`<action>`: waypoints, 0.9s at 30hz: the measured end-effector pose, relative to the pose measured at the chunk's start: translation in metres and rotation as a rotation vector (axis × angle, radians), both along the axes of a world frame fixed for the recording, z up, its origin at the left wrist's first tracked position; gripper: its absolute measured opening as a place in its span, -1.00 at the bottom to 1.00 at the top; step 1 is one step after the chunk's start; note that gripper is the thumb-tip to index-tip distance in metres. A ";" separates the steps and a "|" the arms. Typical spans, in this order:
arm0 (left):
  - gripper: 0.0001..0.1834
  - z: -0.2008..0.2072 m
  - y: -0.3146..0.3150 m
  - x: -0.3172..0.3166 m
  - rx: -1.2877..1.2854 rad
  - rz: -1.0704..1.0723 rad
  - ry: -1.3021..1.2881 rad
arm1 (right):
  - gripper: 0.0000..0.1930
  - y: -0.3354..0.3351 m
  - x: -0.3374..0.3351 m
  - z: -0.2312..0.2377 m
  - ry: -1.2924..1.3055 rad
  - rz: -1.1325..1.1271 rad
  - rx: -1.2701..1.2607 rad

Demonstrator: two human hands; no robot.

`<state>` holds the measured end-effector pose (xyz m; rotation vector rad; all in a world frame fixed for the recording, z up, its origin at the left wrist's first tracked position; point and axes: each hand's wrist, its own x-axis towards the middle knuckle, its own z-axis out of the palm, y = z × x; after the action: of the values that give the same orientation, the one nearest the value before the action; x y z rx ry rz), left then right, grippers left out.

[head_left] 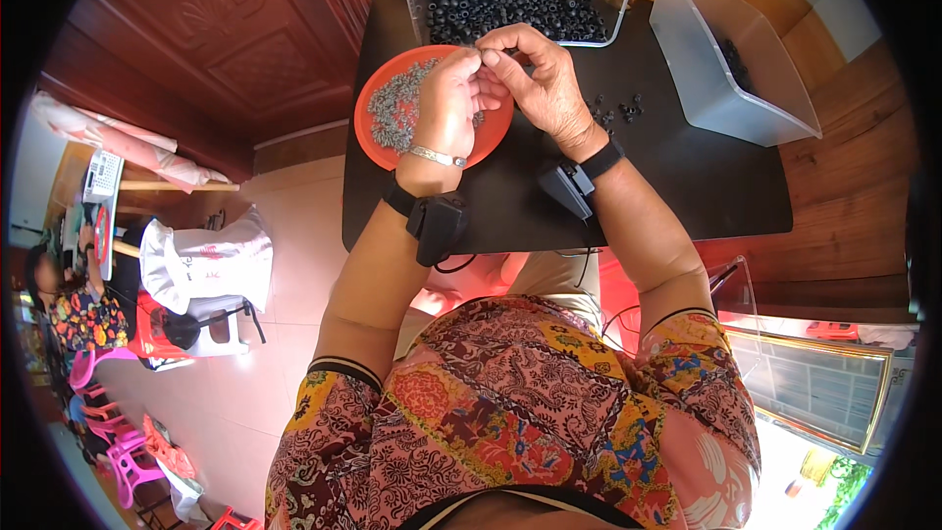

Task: Assembling small metal rings onto black plastic components by hand.

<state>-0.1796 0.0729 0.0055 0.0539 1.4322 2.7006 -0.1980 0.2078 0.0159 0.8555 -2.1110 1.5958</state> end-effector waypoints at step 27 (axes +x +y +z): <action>-0.73 -0.006 -0.005 -0.010 -0.040 -0.007 0.039 | -0.78 0.104 0.075 0.062 0.198 -0.436 0.435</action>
<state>-0.1897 0.0676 -0.0009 0.1096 1.4933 2.6782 -0.1234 0.3117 0.0782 0.5847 -2.3266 0.8176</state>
